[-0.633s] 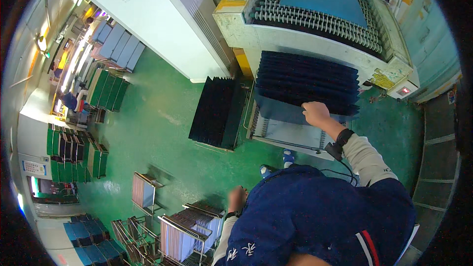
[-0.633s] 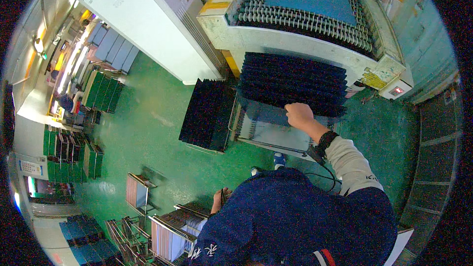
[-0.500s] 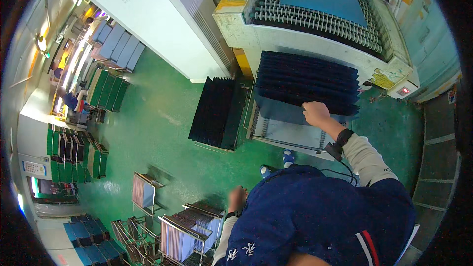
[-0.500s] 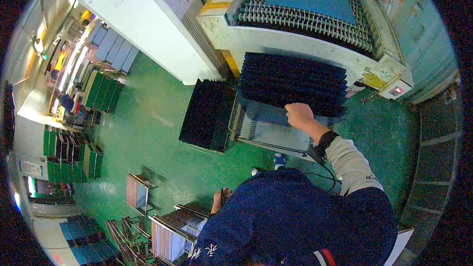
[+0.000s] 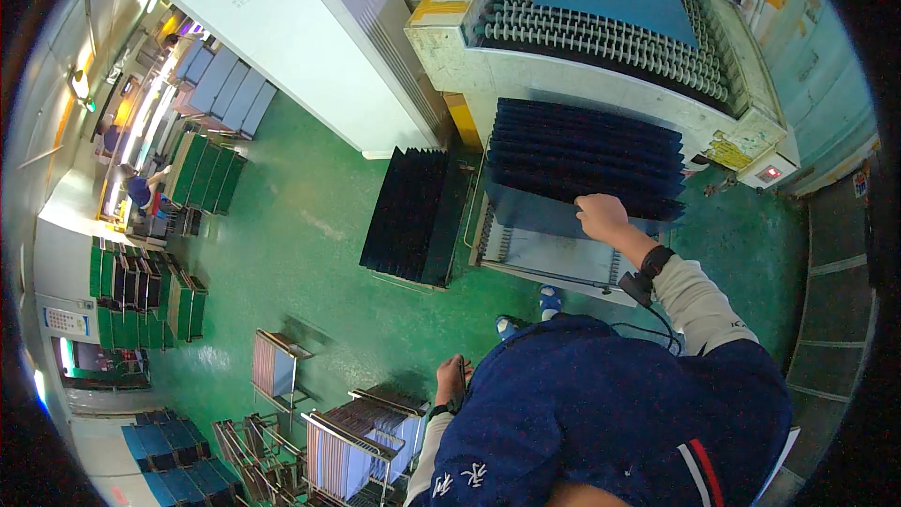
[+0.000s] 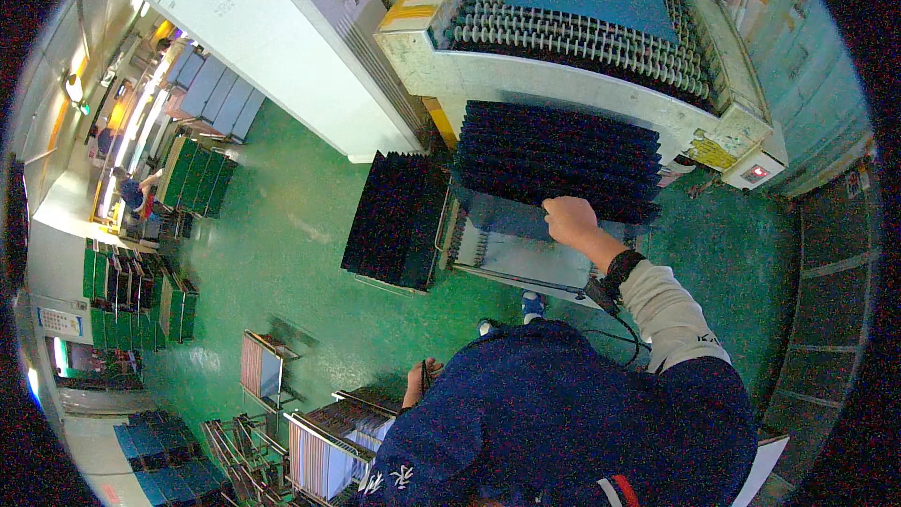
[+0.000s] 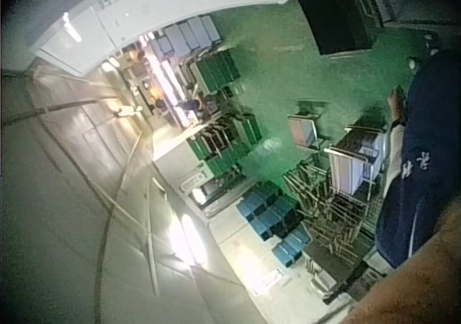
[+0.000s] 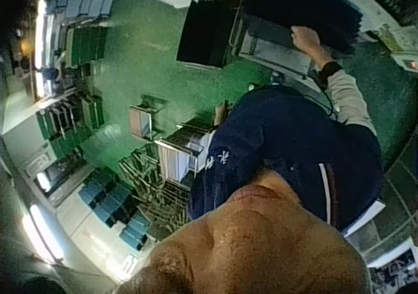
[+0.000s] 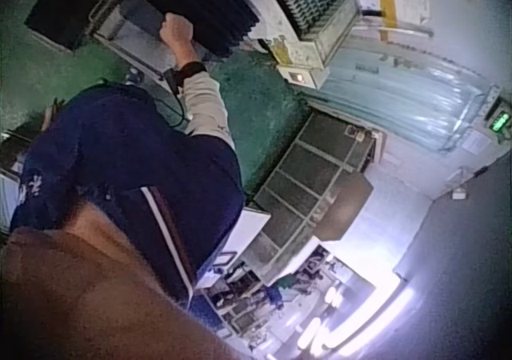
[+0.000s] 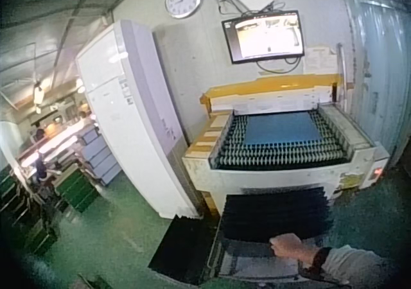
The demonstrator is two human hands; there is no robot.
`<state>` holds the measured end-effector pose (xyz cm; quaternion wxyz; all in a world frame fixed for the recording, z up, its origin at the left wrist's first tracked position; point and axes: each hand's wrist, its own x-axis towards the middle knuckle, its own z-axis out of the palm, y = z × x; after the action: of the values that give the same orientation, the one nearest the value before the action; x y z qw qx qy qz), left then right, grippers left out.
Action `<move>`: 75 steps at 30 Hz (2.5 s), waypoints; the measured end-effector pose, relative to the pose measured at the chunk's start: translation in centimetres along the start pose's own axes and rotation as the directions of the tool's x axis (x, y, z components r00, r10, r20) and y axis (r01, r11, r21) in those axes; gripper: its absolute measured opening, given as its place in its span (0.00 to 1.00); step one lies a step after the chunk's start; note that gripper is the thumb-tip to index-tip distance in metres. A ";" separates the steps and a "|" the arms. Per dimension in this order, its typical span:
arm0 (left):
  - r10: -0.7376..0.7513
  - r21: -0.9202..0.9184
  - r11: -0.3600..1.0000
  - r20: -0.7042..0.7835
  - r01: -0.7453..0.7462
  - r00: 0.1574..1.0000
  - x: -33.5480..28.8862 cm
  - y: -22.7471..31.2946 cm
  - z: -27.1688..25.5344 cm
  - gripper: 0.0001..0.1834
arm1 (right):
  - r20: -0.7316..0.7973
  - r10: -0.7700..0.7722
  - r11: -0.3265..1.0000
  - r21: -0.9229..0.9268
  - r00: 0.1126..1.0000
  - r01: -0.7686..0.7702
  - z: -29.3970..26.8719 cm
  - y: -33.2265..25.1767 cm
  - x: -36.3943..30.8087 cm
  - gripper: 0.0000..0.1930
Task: The person is removing metal sheets from a fabrication machine and placing them into a storage rack.
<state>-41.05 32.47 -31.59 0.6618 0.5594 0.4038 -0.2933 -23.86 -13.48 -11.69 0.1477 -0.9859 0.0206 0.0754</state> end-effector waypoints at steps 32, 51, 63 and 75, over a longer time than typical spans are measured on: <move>0.025 0.059 0.998 0.005 -0.025 1.000 -1.1 0.5 0.6 0.18 | -0.026 -0.003 1.000 0.007 1.000 0.003 0.0 -0.1 -0.1 0.07; -0.001 -0.016 1.000 0.014 0.001 1.000 -0.3 0.3 0.3 0.17 | -0.038 -0.017 1.000 0.005 0.999 0.017 0.0 0.0 0.1 0.08; -0.019 -0.013 1.000 -0.002 0.019 1.000 -0.2 0.5 0.4 0.18 | -0.038 -0.013 1.000 0.022 0.999 0.014 -0.1 0.1 0.1 0.07; 0.024 0.016 1.000 0.041 -0.024 0.999 0.2 0.1 0.1 0.19 | -0.017 0.002 1.000 0.006 1.000 -0.002 -0.1 0.1 0.3 0.07</move>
<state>-40.89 32.40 -31.69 0.6689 0.5635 0.3811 -0.2999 -23.57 -13.60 -11.72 0.1504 -0.9861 0.0232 0.0670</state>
